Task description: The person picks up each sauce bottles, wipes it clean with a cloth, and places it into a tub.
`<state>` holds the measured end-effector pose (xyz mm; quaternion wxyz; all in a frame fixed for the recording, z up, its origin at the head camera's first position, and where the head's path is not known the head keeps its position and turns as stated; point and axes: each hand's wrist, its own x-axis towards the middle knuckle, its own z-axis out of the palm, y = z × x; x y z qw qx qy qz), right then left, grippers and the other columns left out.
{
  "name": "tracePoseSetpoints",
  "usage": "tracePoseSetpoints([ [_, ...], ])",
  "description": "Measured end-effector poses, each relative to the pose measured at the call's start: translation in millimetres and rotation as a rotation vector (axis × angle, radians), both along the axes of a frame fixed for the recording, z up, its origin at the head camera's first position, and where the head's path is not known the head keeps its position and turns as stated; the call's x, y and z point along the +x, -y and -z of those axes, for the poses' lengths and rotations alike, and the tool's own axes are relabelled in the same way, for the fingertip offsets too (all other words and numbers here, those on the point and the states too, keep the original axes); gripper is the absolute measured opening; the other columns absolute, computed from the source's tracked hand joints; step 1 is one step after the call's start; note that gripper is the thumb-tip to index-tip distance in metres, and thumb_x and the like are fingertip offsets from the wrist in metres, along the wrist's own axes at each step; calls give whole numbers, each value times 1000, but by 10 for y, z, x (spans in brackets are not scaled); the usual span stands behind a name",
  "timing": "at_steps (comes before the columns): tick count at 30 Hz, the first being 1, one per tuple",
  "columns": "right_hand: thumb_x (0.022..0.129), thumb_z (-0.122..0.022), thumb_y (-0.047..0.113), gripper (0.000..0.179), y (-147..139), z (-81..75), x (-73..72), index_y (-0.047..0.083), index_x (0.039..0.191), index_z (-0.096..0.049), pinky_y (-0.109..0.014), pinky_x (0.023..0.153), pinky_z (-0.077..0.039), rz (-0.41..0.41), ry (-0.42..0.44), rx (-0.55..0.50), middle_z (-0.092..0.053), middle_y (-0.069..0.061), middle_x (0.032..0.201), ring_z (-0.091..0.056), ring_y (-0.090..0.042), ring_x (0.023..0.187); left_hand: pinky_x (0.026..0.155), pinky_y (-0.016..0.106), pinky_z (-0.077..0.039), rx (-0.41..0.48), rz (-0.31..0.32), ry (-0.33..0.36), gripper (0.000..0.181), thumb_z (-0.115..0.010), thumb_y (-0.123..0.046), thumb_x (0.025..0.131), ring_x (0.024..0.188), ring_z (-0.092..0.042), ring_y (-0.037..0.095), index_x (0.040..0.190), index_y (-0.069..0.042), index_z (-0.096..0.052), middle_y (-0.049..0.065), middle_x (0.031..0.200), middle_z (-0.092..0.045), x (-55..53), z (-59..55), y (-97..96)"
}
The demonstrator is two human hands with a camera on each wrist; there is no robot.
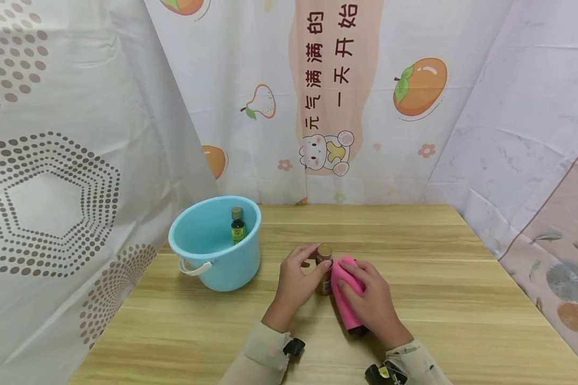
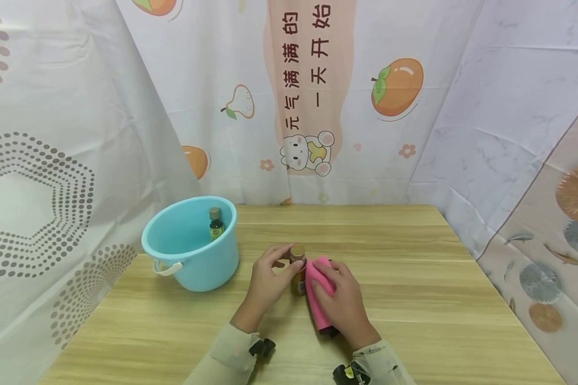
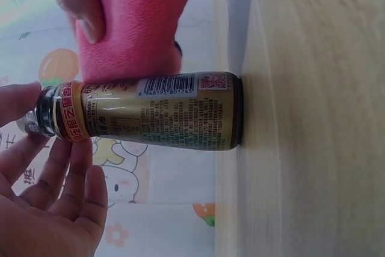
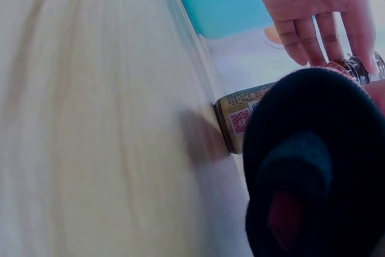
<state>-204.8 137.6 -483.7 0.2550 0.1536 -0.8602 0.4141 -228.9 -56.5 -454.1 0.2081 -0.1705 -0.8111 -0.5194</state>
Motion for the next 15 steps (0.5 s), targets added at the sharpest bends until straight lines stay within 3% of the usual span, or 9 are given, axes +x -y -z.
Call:
tracePoseSetpoints([
  [6, 87, -84, 13, 44, -4, -16, 6, 18, 130, -74, -38, 81, -61, -9, -76, -32, -67, -9, 127, -67, -21, 105, 87, 39, -59, -9, 5, -3, 44, -75, -33, 96, 110, -68, 12, 136, -15, -69, -2, 120, -70, 9, -9, -7],
  [11, 89, -83, 11, 45, -4, -27, 9, 18, 132, -73, -24, 80, -58, -22, -118, -90, -66, -9, 127, -65, -19, 104, 88, 40, -59, -3, 24, 14, 42, -75, -34, 97, 110, -67, 12, 136, -22, -69, 2, 120, -70, 11, -9, -8],
  [15, 87, -83, 9, 45, -1, -35, 7, 17, 131, -74, -24, 79, -58, -33, -135, -108, -67, -8, 125, -65, -18, 102, 90, 39, -58, 6, 34, 32, 42, -75, -34, 96, 110, -67, 10, 136, -26, -68, 4, 121, -70, 13, -12, -8],
])
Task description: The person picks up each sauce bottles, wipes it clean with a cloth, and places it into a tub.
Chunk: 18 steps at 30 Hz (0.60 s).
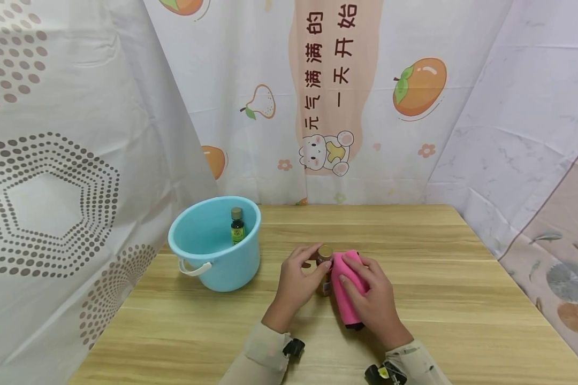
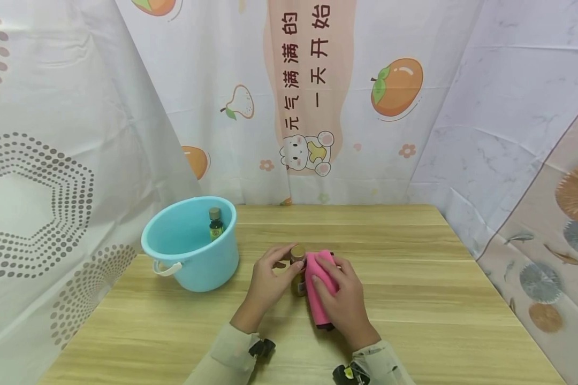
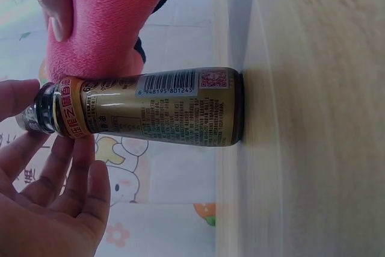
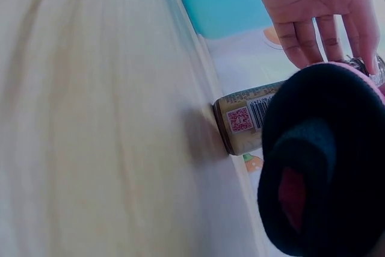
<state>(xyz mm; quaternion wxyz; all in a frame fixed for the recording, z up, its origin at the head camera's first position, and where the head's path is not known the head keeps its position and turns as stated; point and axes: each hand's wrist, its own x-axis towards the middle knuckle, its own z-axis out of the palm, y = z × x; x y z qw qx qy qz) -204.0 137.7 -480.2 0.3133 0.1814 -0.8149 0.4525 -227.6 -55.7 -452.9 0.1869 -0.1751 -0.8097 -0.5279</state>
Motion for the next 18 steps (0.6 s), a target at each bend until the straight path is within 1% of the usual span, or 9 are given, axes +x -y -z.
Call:
tracePoseSetpoints([
  [4, 87, -83, 10, 44, 0, 4, 11, 16, 130, -74, -29, 79, -60, -1, 41, 14, -66, -7, 124, -66, -18, 102, 89, 39, -58, -4, -1, -4, 41, -75, -34, 96, 110, -67, 10, 136, -26, -68, 5, 122, -71, 0, 1, -2],
  [10, 88, -83, 12, 42, -11, 25, 6, 16, 129, -74, -35, 82, -61, 4, 94, 55, -66, -7, 124, -66, -19, 105, 88, 37, -59, -19, -9, -15, 42, -74, -35, 97, 110, -67, 11, 136, -22, -69, -3, 121, -70, -3, 3, -6],
  [14, 88, -83, 13, 43, -17, 46, -12, 16, 130, -74, -37, 82, -61, 8, 121, 88, -66, -5, 123, -66, -18, 103, 88, 38, -59, -10, -12, -2, 41, -75, -35, 96, 110, -67, 9, 136, -25, -69, -8, 121, -69, -2, 4, -7],
  [18, 89, -82, 15, 42, -19, 53, -21, 16, 131, -74, -39, 83, -60, 8, 160, 107, -66, -6, 124, -66, -19, 104, 89, 38, -59, -5, -10, 1, 40, -74, -35, 97, 109, -67, 9, 136, -27, -69, -8, 122, -69, -3, 4, -12],
])
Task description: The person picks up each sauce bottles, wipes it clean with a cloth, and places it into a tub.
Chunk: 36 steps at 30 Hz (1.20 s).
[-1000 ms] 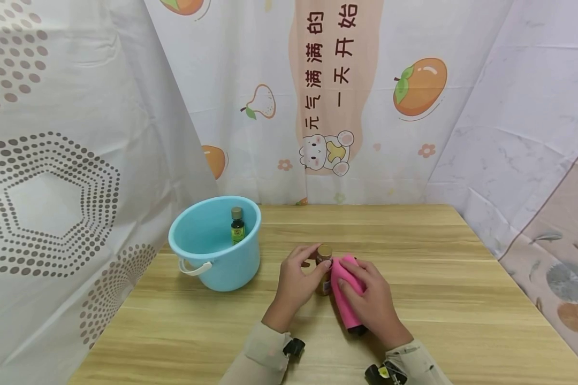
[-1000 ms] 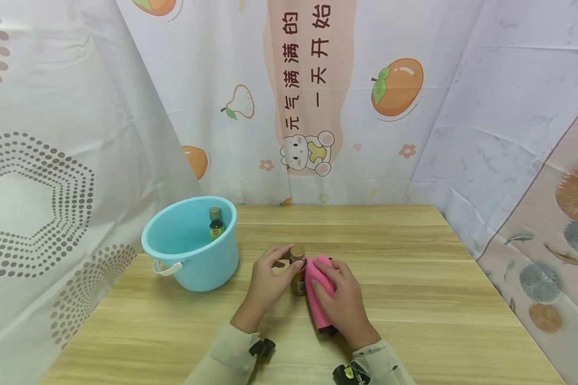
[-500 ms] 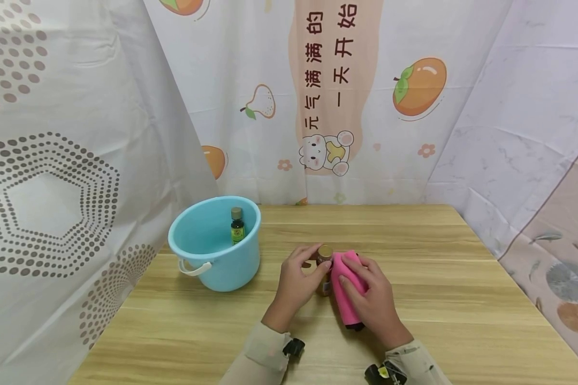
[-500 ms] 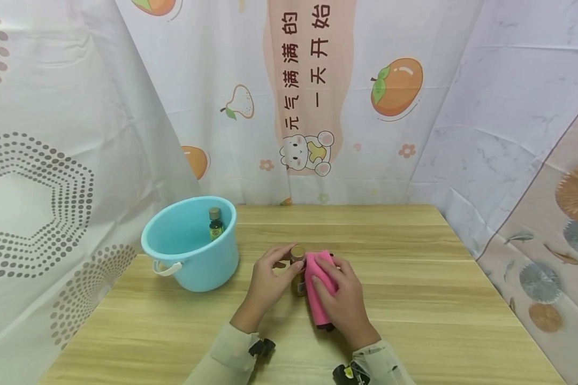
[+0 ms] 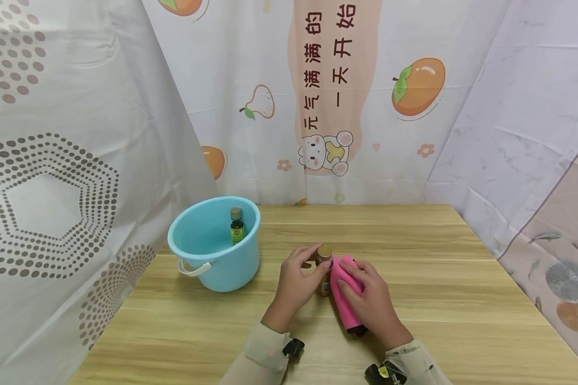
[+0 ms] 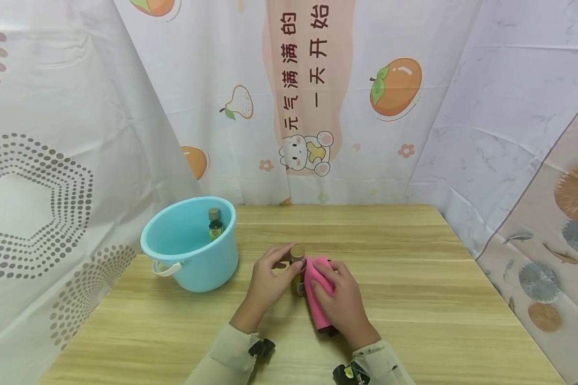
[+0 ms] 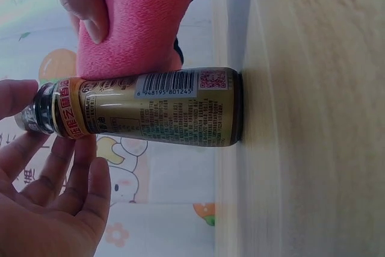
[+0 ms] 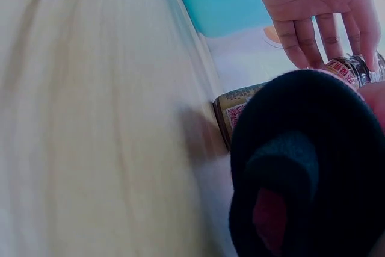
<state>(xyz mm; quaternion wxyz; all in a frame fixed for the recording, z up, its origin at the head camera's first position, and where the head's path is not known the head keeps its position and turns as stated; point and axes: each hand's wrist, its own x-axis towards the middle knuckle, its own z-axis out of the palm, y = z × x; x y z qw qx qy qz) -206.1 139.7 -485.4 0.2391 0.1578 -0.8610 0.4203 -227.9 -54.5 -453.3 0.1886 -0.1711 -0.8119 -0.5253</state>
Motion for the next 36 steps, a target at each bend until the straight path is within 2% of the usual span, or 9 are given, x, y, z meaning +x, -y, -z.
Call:
tracePoseSetpoints([
  [8, 90, -81, 17, 41, 7, -14, -4, 17, 131, -73, -44, 86, -60, 7, 83, 31, -67, -10, 125, -68, -26, 110, 89, 39, -60, 5, 7, -5, 40, -73, -33, 98, 109, -67, 11, 137, -24, -68, -5, 123, -69, 4, -11, 3],
  [17, 91, -80, 19, 41, 9, -9, 0, 16, 132, -73, -30, 74, -55, 13, 201, 59, -68, -13, 119, -65, -22, 96, 91, 38, -58, 11, 18, 3, 45, -75, -37, 96, 109, -67, 10, 138, -25, -67, -5, 126, -68, 2, 3, -5],
  [25, 93, -78, 22, 42, 15, -19, -17, 14, 134, -71, -34, 78, -54, 16, 280, 106, -67, -16, 125, -66, -26, 101, 91, 44, -60, -2, 9, -16, 47, -76, -36, 95, 108, -68, 12, 139, -20, -67, -1, 128, -68, -11, -2, -13],
  [30, 92, -79, 21, 41, 17, -7, -17, 14, 132, -72, -36, 80, -55, 20, 262, 102, -68, -15, 123, -66, -26, 102, 92, 42, -60, 1, 4, 6, 48, -77, -34, 95, 108, -68, 14, 140, -21, -65, -1, 124, -68, -20, 3, -13],
  [33, 91, -80, 20, 40, 16, 5, -12, 15, 130, -74, -36, 79, -55, 26, 217, 84, -69, -13, 119, -67, -24, 100, 93, 41, -60, 10, 0, 25, 48, -77, -34, 95, 108, -68, 15, 140, -22, -63, -1, 120, -68, -20, 8, -13],
  [36, 90, -81, 18, 39, 15, 17, -10, 16, 128, -75, -35, 78, -56, 34, 161, 70, -69, -10, 117, -67, -22, 99, 94, 43, -60, 28, 2, 41, 48, -78, -33, 95, 108, -70, 16, 137, -17, -63, -1, 119, -69, -14, 7, -14],
])
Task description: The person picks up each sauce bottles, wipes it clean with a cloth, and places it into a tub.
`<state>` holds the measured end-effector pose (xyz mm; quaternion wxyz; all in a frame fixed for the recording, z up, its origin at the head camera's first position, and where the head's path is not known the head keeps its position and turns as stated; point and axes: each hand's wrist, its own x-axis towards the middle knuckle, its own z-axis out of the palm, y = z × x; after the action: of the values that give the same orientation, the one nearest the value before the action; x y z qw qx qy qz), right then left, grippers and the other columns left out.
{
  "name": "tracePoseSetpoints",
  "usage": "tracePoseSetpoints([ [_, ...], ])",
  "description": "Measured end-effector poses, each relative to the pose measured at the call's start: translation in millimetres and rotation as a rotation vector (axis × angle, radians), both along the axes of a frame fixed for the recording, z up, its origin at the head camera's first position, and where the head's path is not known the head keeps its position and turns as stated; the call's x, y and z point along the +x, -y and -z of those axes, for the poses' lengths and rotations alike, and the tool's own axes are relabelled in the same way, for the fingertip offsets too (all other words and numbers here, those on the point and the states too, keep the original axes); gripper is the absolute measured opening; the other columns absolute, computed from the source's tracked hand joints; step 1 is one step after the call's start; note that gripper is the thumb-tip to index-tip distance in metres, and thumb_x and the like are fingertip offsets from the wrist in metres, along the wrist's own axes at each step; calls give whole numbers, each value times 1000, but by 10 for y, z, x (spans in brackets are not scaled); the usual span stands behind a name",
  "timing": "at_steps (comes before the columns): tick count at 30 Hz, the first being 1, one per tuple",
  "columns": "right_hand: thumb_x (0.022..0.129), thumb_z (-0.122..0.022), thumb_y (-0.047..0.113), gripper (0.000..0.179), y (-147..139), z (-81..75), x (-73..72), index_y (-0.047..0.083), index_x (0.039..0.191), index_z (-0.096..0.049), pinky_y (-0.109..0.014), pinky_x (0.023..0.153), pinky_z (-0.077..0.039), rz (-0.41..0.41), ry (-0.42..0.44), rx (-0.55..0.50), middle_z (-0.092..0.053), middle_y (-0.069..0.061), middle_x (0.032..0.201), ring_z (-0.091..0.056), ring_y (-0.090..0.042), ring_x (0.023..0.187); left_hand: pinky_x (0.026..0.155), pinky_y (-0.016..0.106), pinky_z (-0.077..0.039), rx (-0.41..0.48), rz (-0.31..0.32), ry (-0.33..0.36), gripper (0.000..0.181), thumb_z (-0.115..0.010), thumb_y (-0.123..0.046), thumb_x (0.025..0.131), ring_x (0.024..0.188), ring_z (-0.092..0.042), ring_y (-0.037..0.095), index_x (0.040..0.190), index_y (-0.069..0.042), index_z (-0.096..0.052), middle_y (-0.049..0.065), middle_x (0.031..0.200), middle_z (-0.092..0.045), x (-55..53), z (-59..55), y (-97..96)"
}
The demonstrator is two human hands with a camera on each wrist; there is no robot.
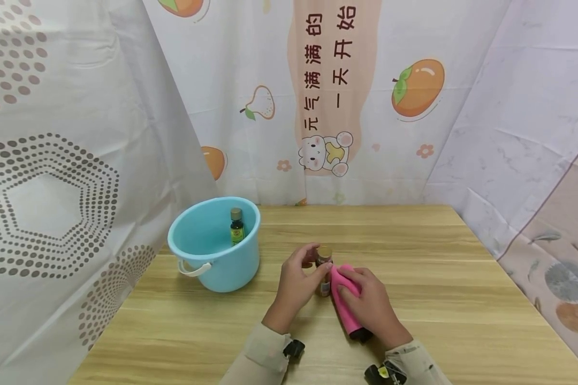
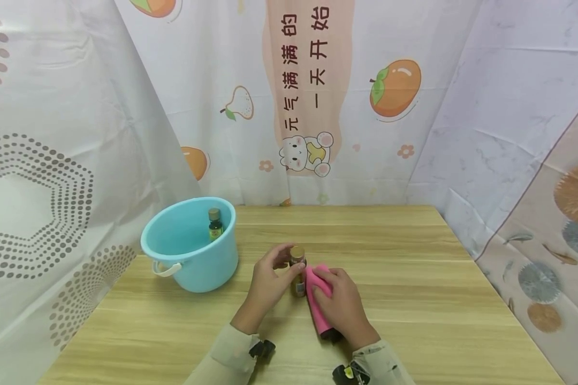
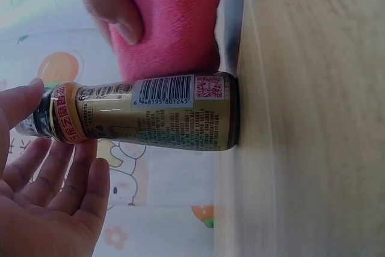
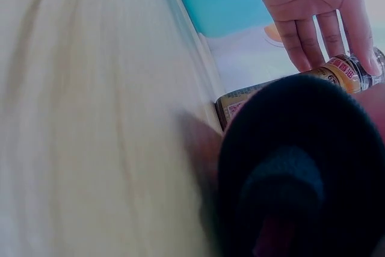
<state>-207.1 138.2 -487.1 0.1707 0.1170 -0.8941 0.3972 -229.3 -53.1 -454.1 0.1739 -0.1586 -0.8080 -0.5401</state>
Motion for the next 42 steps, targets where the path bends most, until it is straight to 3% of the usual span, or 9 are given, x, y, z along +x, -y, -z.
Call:
tracePoseSetpoints([
  [4, 89, -82, 17, 38, 1, 3, 0, 18, 126, -76, -37, 79, -58, 1, -73, -20, -70, -8, 117, -68, -22, 101, 95, 44, -59, 13, 3, 11, 48, -78, -33, 94, 109, -70, 17, 134, -12, -63, -1, 118, -71, 12, -8, 4],
  [16, 89, -82, 15, 42, 1, -32, 24, 19, 130, -74, -42, 84, -61, -23, -181, -74, -67, -7, 125, -68, -22, 107, 94, 42, -60, 6, 10, -3, 41, -78, -32, 95, 108, -71, 19, 130, -17, -64, -1, 117, -72, 21, -9, 14],
  [23, 90, -81, 15, 43, -3, -29, 18, 21, 132, -73, -31, 81, -60, -27, -245, -150, -66, -7, 127, -65, -19, 105, 94, 42, -60, 10, 18, -4, 43, -77, -32, 95, 109, -71, 19, 132, -14, -63, 4, 118, -72, 21, -4, 14],
  [27, 91, -81, 13, 44, -1, -29, 19, 21, 133, -72, -25, 82, -58, -38, -243, -176, -65, -6, 129, -64, -19, 106, 95, 44, -60, 20, 36, -5, 45, -76, -30, 96, 109, -71, 21, 133, -9, -61, 11, 118, -72, 26, -13, 14],
  [35, 89, -82, 11, 41, 2, -31, 29, 16, 129, -75, -30, 81, -60, -42, -213, -154, -67, -6, 123, -65, -18, 103, 95, 40, -60, 28, 34, 3, 41, -77, -29, 96, 108, -71, 18, 131, -15, -62, 0, 115, -72, 34, -22, 10],
  [42, 90, -81, 13, 41, -3, -53, 32, 15, 130, -74, -34, 81, -60, -42, -149, -109, -66, -7, 123, -65, -18, 101, 95, 39, -60, 31, 33, 4, 40, -77, -30, 96, 109, -72, 18, 130, -16, -63, 0, 116, -73, 20, -9, 6],
])
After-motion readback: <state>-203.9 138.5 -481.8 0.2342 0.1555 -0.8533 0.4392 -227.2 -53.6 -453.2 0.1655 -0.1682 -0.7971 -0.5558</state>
